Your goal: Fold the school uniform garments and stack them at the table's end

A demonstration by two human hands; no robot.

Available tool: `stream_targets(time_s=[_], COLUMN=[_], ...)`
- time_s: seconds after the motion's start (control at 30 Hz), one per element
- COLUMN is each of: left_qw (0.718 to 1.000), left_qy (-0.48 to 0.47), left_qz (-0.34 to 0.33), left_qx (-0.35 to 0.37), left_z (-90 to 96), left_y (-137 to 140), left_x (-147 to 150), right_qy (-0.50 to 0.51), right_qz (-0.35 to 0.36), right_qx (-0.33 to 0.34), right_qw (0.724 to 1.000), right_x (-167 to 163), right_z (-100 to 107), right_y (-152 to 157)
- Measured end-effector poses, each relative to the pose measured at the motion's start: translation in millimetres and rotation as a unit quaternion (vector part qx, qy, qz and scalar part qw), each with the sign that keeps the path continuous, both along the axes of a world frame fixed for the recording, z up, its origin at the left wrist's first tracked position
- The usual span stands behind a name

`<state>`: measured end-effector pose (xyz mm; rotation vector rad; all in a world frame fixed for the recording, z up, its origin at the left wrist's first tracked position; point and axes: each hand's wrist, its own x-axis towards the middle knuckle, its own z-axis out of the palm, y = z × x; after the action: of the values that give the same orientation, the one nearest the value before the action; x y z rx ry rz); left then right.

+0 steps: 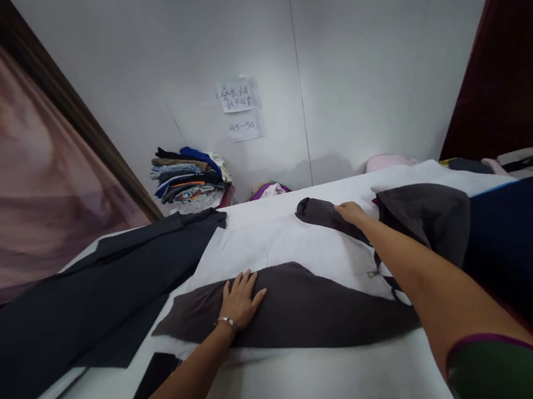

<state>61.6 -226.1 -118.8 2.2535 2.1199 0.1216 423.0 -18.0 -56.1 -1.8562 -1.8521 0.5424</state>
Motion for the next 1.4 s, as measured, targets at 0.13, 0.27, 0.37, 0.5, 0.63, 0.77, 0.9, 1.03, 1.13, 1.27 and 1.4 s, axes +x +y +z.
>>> stream_targets(time_s=[0.13,0.27,0.37,0.5,0.63,0.77,0.9,1.03,1.13,1.27,1.4], left_qw=[1.0,1.0,1.0,1.0,1.0,1.0,1.0,1.0,1.0,1.0,1.0], left_qy=[0.004,0.013,0.018,0.023,0.022,0.023,0.024,0.024,0.021,0.022,0.022], left_qz=[0.003,0.008,0.007,0.006,0.003,0.003,0.004,0.003,0.004,0.007,0.005], left_qx=[-0.003,-0.004,-0.001,0.003,0.006,0.006,0.005,0.008,0.009,0.009,0.014], left_z=[1.3,2.6,2.2,1.7,3.2,4.9,4.5,2.9,2.8,3.5,2.5], left_y=[-1.3,-2.4,-2.5,-2.7,-3.1,-2.4,-1.3,-0.5,-0.4,-1.0,-1.6], left_x=[1.2,1.5,1.0,1.3,3.2,4.5,3.9,2.9,2.9,3.6,3.7], right_qy=[-0.028,-0.05,-0.044,-0.015,-0.028,-0.07,0.091,0.201,0.185,0.144,0.116], right_qz=[-0.042,-0.056,-0.019,0.051,0.259,0.501,0.354,0.086,0.054,0.065,0.084], right_qx=[-0.023,-0.059,-0.049,0.038,0.137,0.091,-0.015,-0.067,-0.066,-0.119,-0.157], right_qw=[0.998,0.995,0.998,0.998,0.956,0.858,0.931,0.973,0.979,0.98,0.977], right_x=[-3.6,-3.6,-4.9,-9.7,-14.2,-11.3,-2.7,0.4,-5.6,-21.8,-37.8], right_z=[-12.9,-23.6,-25.6,-15.1,-9.2,-24.3,-38.2,-31.0,-19.9,-16.6,-19.9], right_y=[32.1,50.4,51.5,29.8,-31.5,-101.2,-115.2,-78.9,-51.4,-33.1,-22.0])
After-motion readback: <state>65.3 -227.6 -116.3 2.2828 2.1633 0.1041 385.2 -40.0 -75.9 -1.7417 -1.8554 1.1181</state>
